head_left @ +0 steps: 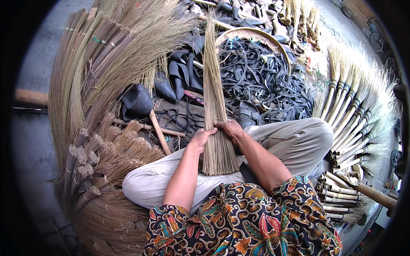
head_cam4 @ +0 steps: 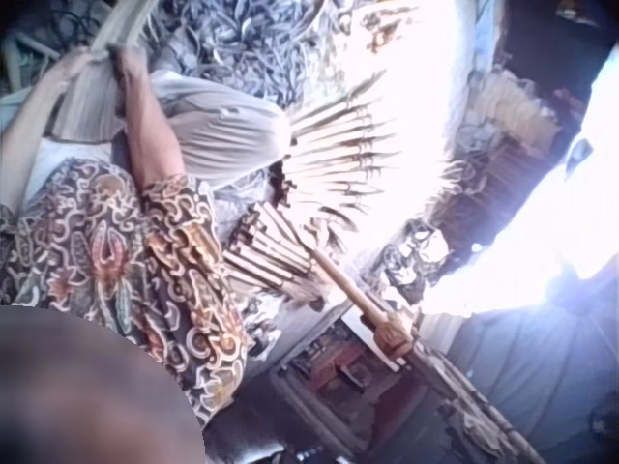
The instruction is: The person sits on the floor and assembles brooms by gathering straw bundles, aligning them, and wrapping the base with black rubber strips. The person repeatedly picks up bundles, wraps them, and places the finished brooms aside.
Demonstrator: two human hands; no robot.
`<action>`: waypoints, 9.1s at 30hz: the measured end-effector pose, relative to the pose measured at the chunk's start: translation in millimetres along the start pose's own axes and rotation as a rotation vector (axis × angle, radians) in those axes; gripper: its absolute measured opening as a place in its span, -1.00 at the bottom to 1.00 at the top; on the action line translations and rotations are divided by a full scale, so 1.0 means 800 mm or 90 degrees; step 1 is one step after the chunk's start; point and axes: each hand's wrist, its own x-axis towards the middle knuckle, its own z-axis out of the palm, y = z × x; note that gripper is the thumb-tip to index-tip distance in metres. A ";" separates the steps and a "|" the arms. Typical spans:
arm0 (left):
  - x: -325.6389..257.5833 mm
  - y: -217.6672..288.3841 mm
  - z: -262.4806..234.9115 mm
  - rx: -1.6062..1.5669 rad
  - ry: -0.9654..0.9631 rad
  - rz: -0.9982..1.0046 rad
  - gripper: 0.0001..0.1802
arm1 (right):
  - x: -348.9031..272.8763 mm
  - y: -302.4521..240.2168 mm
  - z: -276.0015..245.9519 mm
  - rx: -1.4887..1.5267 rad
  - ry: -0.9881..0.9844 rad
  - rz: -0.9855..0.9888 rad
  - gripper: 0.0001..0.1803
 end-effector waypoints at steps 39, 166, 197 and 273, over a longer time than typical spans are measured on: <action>-0.122 0.119 0.047 0.060 0.022 0.243 -0.70 | -0.339 -0.378 -0.083 -0.302 0.227 -0.520 -0.62; -0.209 0.223 -0.069 0.688 0.529 0.341 -0.64 | 0.128 -0.002 0.100 -0.717 -0.004 -0.418 -0.65; -0.255 0.188 -0.047 0.645 0.387 0.369 -0.61 | -0.094 -0.093 0.176 -0.713 -0.262 -0.340 -0.66; -0.164 0.144 -0.043 0.829 0.551 0.472 -0.52 | -0.104 -0.107 0.216 -0.472 -0.217 -0.272 -0.71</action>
